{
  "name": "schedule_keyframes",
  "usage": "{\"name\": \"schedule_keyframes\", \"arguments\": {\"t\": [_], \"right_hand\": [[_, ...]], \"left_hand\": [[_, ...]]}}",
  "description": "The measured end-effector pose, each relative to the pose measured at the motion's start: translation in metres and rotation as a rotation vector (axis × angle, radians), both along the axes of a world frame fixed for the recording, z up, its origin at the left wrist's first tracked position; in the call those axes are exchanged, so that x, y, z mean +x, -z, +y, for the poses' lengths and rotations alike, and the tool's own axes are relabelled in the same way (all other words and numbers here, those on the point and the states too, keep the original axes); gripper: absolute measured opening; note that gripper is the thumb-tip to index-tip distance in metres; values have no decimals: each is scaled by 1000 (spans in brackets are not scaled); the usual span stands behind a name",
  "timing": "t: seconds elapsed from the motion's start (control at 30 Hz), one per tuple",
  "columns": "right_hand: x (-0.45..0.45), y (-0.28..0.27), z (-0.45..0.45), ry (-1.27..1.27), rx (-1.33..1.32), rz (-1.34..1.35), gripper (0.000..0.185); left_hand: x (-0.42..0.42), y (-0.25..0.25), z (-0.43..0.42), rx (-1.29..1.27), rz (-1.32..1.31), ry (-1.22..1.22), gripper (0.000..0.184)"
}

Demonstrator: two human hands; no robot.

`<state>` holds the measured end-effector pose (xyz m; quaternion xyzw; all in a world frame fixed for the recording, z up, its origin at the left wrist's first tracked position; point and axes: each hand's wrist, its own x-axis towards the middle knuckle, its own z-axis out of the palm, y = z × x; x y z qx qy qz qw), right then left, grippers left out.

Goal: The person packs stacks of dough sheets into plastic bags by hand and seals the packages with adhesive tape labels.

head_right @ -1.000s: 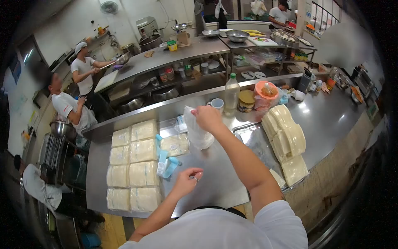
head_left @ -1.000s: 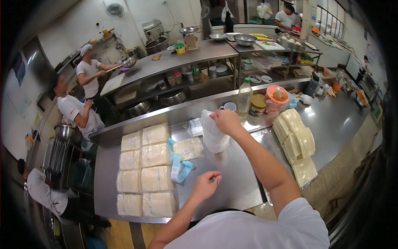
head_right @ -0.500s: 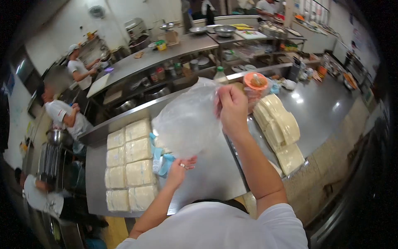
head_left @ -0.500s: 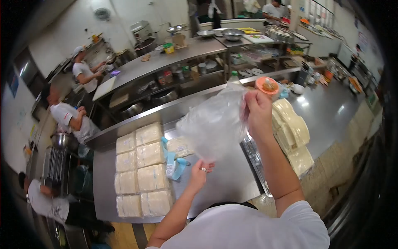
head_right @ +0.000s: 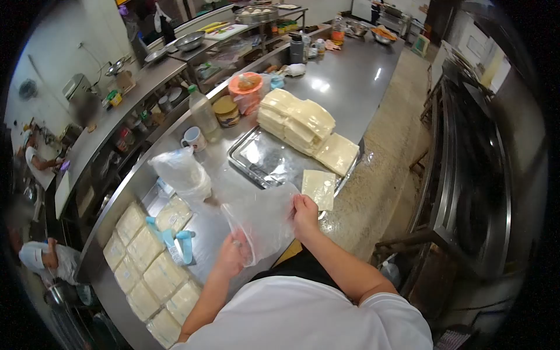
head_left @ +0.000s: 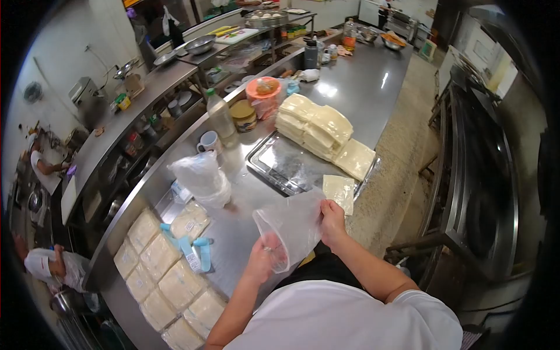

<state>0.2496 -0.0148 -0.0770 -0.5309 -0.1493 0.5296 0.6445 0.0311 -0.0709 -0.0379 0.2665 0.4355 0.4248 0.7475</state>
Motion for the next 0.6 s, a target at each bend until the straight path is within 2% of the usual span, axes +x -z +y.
{"name": "schedule_keyframes", "arguments": {"t": [0.1,0.2,0.27,0.33,0.4,0.53,0.6], "right_hand": [[34,23,-1,-92,-52,-81,19],[96,32,22,-120,-123,-103,15],[154,44,48,45,-130,-268,15],[243,103,87,161,-29,-943,26],[296,89,115,186,-268,-1134,42],[359,109,173,-42,-517,-1110,65],[376,119,187,-270,-510,-883,58]], "left_hand": [[26,9,14,3,177,43,25],[55,6,36,-8,284,-87,14],[71,-8,50,68,377,-138,12],[88,-12,68,149,457,-180,13],[104,-9,82,222,527,-210,18],[140,-29,102,199,553,-220,27],[154,-30,110,174,580,-248,29]]}}
